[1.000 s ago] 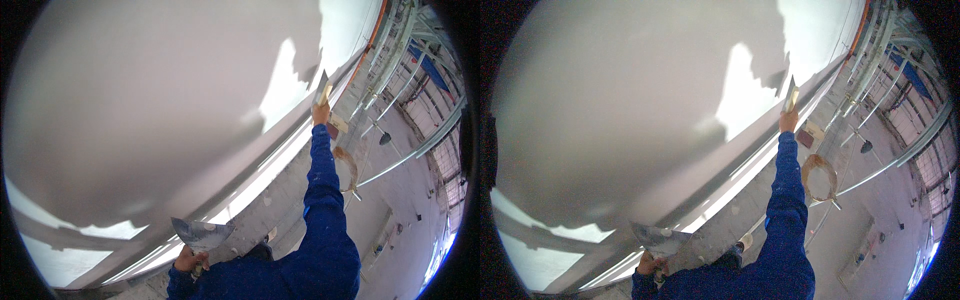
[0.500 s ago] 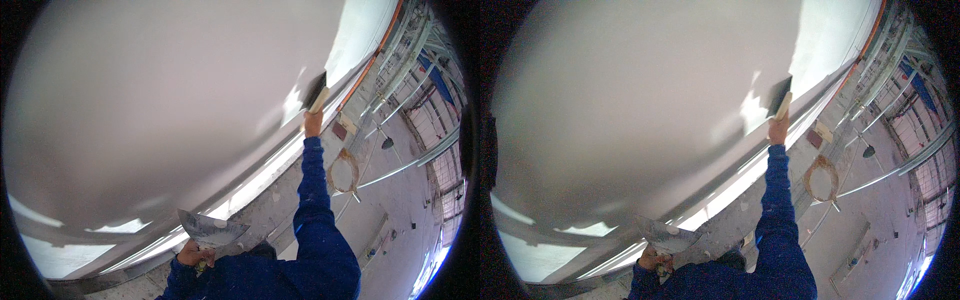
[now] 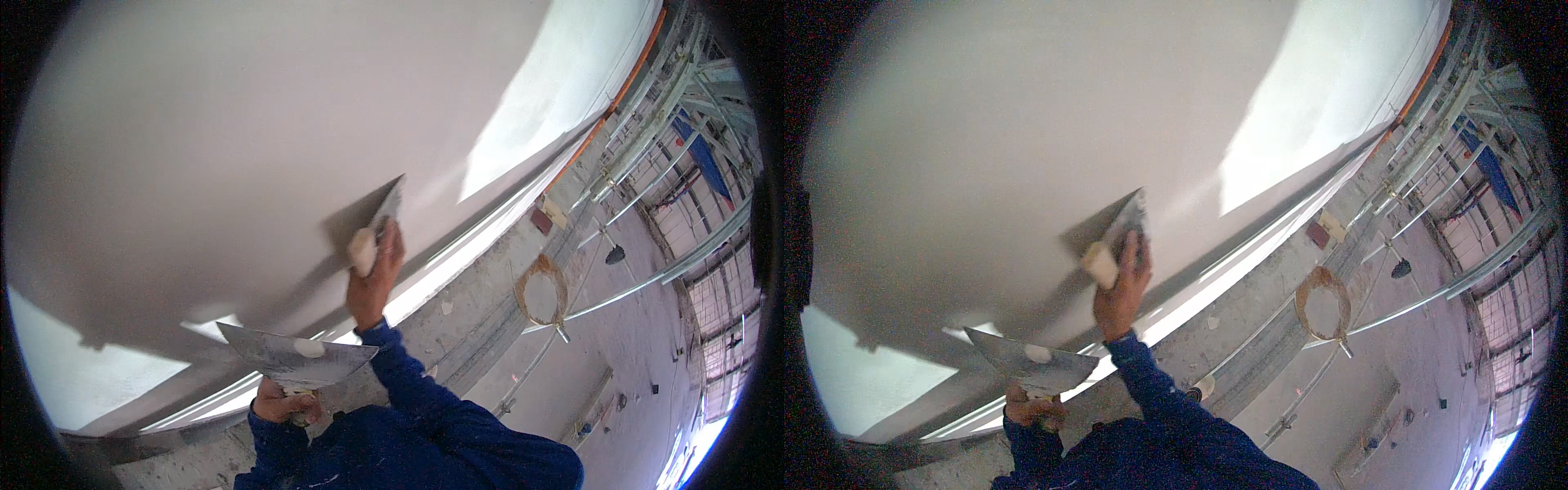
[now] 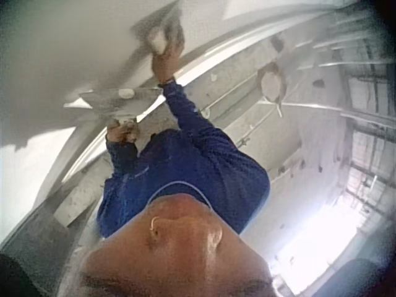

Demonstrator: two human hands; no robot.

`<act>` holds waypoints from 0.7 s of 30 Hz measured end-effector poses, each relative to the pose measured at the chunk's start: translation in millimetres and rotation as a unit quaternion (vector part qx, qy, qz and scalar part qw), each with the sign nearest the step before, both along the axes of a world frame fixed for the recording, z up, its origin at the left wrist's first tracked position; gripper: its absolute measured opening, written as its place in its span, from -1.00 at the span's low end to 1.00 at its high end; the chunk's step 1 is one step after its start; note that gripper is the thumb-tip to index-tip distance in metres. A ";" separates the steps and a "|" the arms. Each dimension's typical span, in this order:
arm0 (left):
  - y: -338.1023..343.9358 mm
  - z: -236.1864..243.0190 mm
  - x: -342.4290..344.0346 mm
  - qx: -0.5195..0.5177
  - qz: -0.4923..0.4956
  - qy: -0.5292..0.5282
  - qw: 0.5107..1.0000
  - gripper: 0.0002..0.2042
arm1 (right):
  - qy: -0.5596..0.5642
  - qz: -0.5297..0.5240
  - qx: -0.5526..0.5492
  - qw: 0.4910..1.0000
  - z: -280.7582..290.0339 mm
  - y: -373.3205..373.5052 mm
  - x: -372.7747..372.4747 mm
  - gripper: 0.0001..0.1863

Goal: The person applies plaster to a ceiling using a hawk and trowel while standing on scaffolding. They repeatedly scoop plaster from the hawk and spread it across the ceiling surface in smooth strokes.

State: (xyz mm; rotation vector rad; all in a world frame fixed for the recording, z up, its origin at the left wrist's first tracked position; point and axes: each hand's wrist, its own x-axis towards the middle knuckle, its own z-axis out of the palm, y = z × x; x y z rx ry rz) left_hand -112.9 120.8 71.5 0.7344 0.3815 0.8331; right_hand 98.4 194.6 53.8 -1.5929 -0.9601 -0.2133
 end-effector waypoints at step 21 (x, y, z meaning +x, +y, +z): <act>-25.8 7.1 21.0 0.013 -0.151 0.105 0.983 -0.54 | 0.378 0.376 0.143 0.834 11.3 -189.5 53.6 -0.56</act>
